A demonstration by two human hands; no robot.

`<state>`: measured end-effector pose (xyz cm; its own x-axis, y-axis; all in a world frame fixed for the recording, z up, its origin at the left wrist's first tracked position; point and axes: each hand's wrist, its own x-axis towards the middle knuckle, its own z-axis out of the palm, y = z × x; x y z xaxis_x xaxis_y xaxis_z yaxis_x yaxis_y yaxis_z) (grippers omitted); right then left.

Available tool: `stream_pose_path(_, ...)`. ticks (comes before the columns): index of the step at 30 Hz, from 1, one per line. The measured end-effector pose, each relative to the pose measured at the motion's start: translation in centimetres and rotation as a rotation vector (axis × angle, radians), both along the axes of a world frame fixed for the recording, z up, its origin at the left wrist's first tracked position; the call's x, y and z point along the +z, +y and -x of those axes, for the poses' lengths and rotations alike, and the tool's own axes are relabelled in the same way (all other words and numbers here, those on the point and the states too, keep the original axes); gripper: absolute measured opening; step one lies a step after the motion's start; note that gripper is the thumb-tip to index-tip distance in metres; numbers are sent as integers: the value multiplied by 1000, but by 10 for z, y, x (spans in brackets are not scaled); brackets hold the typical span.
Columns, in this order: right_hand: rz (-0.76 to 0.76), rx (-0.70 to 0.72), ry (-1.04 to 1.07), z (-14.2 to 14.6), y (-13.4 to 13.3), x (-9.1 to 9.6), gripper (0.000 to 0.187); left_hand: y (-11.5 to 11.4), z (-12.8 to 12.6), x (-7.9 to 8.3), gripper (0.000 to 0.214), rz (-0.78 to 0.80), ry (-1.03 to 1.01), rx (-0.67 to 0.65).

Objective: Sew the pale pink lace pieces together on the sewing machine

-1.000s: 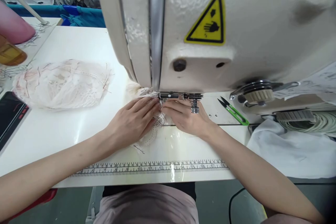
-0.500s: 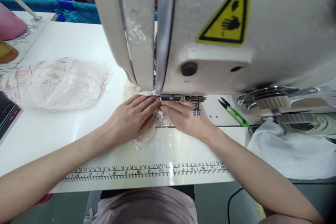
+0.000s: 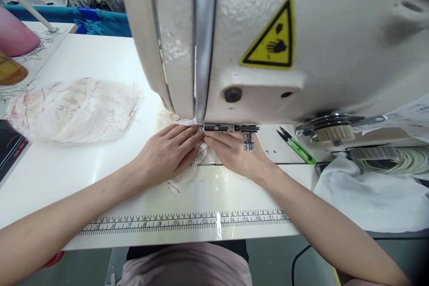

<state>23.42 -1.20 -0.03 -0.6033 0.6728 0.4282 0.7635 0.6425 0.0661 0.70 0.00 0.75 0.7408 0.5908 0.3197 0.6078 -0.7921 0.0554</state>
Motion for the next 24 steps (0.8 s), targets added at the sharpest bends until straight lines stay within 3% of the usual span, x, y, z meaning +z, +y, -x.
stream_pose_path(13, 66, 45, 163, 1, 7, -4, 29, 0, 1, -1, 38, -2, 21, 23)
stream_pose_path(19, 53, 98, 93, -2, 9, -2, 31, -1, 0, 6, 37, -84, 56, 18)
stream_pose_path(22, 46, 139, 50, -4, 9, 3, 35, -7, 5, 20, 32, -208, 48, -69)
stream_pose_path(24, 44, 172, 45, -4, 9, 5, 33, -14, 14, 29, 38, -263, 34, -204)
